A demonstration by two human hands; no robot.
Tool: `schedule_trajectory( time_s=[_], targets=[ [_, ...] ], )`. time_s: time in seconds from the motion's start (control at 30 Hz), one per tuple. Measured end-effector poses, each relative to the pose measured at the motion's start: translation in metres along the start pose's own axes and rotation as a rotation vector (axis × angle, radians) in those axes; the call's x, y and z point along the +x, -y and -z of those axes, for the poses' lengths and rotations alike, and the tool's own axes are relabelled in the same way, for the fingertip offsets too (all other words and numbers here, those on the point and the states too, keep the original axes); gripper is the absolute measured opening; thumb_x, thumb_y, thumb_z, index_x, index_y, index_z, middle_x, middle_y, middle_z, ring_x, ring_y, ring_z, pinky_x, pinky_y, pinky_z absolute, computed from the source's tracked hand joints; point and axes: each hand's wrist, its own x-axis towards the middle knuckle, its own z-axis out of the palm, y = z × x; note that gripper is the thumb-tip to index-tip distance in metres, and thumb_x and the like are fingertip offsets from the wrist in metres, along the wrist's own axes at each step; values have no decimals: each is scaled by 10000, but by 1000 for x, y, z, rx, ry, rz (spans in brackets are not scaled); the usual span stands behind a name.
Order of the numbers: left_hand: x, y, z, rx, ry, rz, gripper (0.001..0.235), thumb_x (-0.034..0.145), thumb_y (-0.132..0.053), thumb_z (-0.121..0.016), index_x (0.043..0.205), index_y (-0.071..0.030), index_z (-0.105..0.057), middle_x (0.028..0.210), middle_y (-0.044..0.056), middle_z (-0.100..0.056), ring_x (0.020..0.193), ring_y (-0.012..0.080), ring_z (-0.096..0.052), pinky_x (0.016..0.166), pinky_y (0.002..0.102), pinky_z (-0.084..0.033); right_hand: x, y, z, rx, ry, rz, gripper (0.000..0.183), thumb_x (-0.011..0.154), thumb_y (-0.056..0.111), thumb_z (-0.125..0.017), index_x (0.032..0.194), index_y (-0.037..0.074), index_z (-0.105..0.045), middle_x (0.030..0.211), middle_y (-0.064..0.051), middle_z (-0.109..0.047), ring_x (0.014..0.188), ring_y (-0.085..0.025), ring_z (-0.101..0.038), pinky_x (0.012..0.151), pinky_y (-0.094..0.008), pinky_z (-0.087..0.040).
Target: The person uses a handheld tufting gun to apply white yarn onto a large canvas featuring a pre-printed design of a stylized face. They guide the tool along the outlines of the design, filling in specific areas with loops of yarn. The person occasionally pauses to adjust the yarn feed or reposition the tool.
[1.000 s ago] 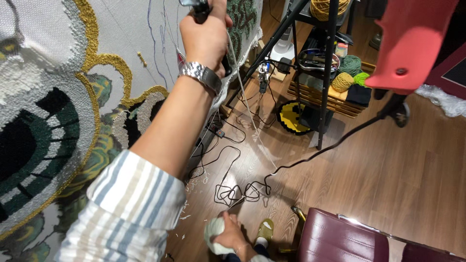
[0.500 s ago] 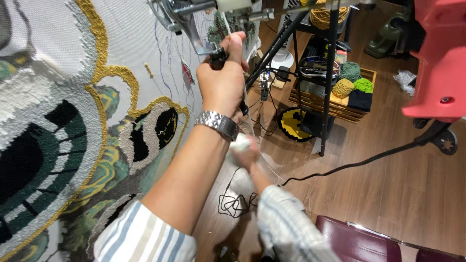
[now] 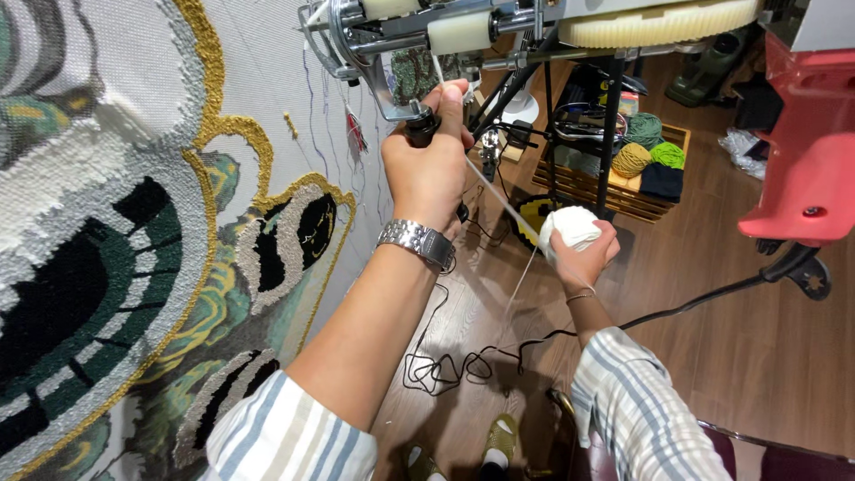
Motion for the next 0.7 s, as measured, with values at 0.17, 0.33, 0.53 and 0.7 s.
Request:
schedule_trajectory(
  time_s=[0.17,0.33,0.53,0.7],
  targets=[
    [-2,-3,3,4,0,4,313,989,-370,-660,1138,-141,-812,689,-41,-657,610,31,-557,558,229,-448,-5,-29,34,-168,16,-46,785,753,301,-870,1377,144,-419,1451,-203,-334,1343,-445,-337,1118,-558,-353],
    [-7,2,-1,-13,9,35,283,977,-332,-672,1128,-133,-805,665,-36,-643,574,40,-534,523,232,-423,-5,-55,47,-150,-13,-120,808,742,314,-878,1372,129,-407,1429,-220,-333,1337,-438,-337,1112,-541,-352],
    [-14,9,-12,-117,35,45,282,977,-302,-684,1121,-87,-797,676,-32,-645,577,46,-560,532,235,-451,-3,-50,49,-73,-13,-170,844,713,328,-878,1388,142,-406,1423,-223,-338,1311,-409,-392,1108,-504,-381],
    [-15,8,-9,-54,47,-24,289,988,-302,-688,1132,-75,-795,688,-29,-655,605,43,-569,567,224,-454,-3,-60,54,-150,-1,-148,844,714,320,-899,1385,148,-416,1408,-215,-348,1321,-442,-361,1116,-530,-365]
  ],
)
